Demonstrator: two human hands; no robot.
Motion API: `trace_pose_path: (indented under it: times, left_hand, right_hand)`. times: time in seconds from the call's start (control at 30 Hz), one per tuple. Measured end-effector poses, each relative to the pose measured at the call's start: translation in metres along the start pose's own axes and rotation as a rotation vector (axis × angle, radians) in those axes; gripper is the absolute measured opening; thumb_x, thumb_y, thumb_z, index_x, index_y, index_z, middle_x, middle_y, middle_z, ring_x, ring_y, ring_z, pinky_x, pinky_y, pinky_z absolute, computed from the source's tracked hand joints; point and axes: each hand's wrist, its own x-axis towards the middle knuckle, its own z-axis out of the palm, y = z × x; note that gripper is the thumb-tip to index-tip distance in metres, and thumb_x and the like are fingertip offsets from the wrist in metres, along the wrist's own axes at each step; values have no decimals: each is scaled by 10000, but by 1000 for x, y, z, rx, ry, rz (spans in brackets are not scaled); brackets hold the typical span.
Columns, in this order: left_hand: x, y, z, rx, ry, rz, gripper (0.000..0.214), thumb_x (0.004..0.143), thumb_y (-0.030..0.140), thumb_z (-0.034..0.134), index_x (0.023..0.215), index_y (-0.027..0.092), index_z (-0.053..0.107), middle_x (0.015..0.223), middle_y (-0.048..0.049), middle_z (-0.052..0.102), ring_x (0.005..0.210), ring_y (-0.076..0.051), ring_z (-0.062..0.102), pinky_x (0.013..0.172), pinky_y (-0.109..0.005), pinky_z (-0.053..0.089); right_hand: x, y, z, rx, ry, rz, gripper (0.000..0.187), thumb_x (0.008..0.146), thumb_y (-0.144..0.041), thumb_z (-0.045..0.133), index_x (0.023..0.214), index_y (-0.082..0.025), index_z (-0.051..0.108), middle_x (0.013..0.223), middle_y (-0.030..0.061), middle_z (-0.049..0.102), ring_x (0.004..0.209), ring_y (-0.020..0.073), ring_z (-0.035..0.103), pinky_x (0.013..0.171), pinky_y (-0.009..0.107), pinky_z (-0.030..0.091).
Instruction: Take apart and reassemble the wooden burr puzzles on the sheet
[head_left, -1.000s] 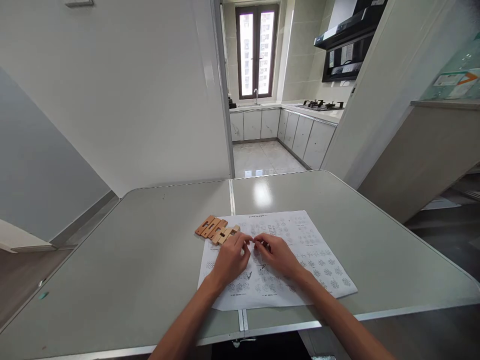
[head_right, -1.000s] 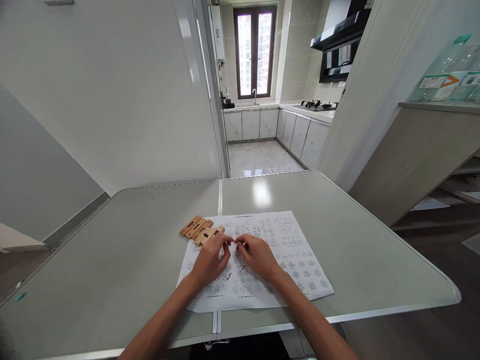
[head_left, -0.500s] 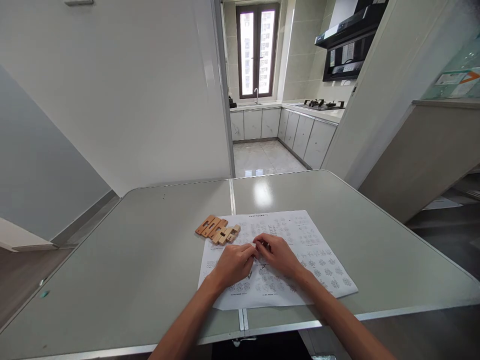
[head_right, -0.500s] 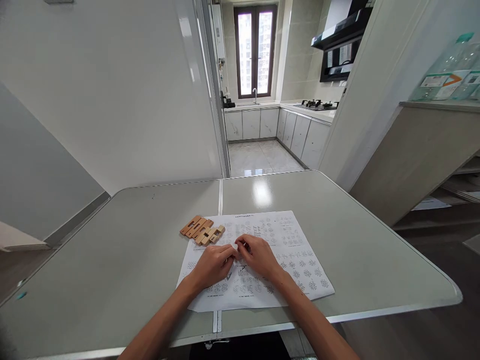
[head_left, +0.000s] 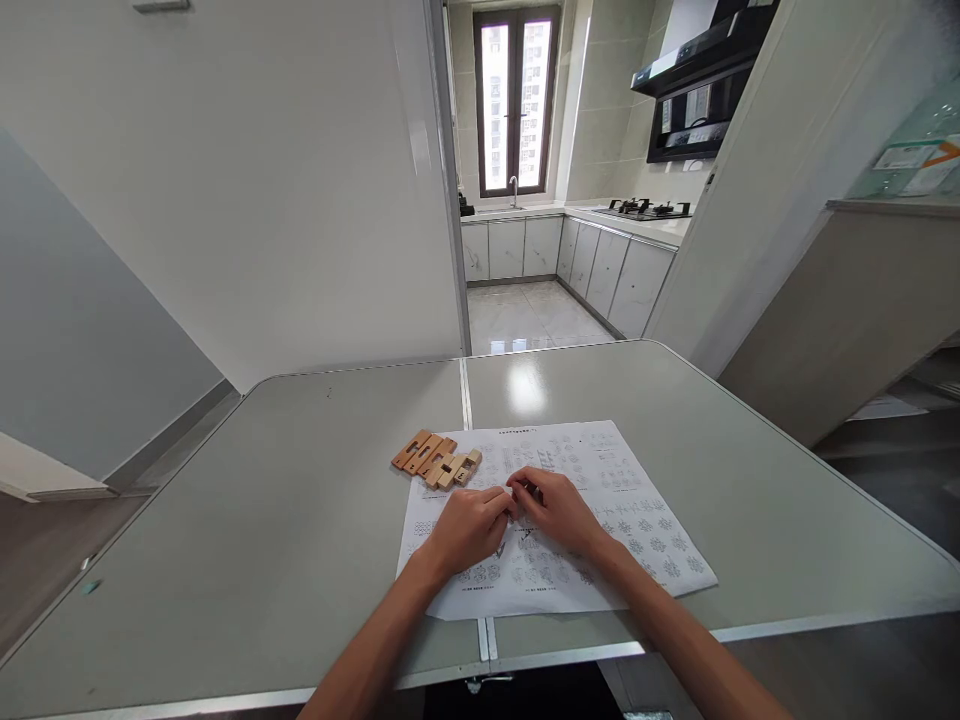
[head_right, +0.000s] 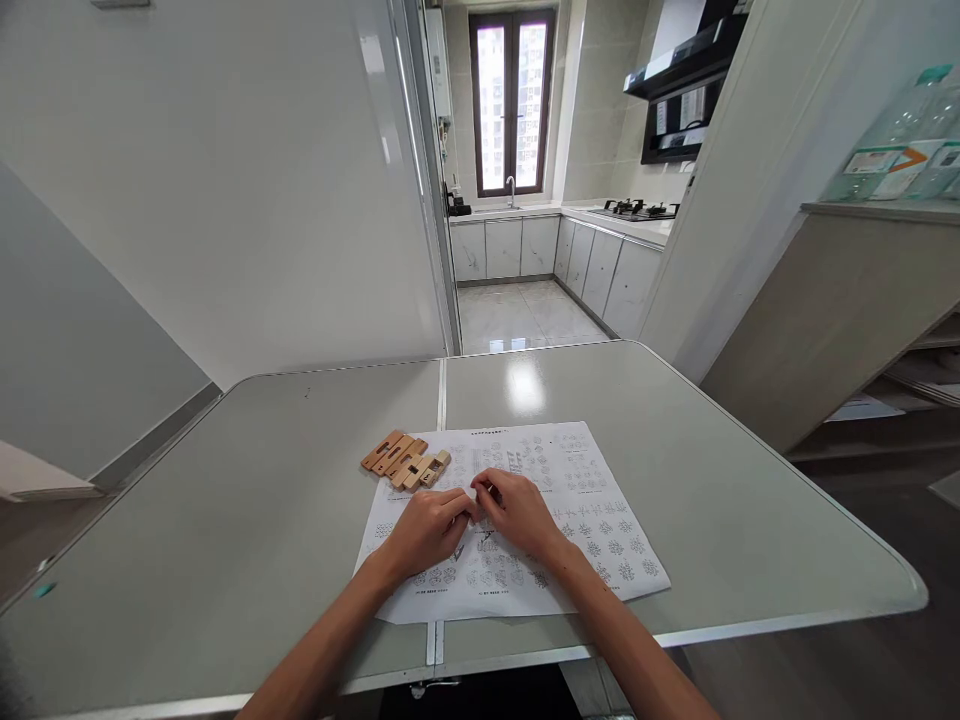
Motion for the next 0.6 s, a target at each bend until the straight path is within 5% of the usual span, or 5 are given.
trace_pose_path:
  times: [0.6]
  left_hand:
    - [0,-1,1,-6,1,-2,287,862,25,501,910,241,683,841,9,752,650,-152,674,635,-262,484]
  right_hand:
    - [0,2,1,-4,-1,2,192,999,-249,522,944,-246,706,858,21,757,715,192,642,654,297,465]
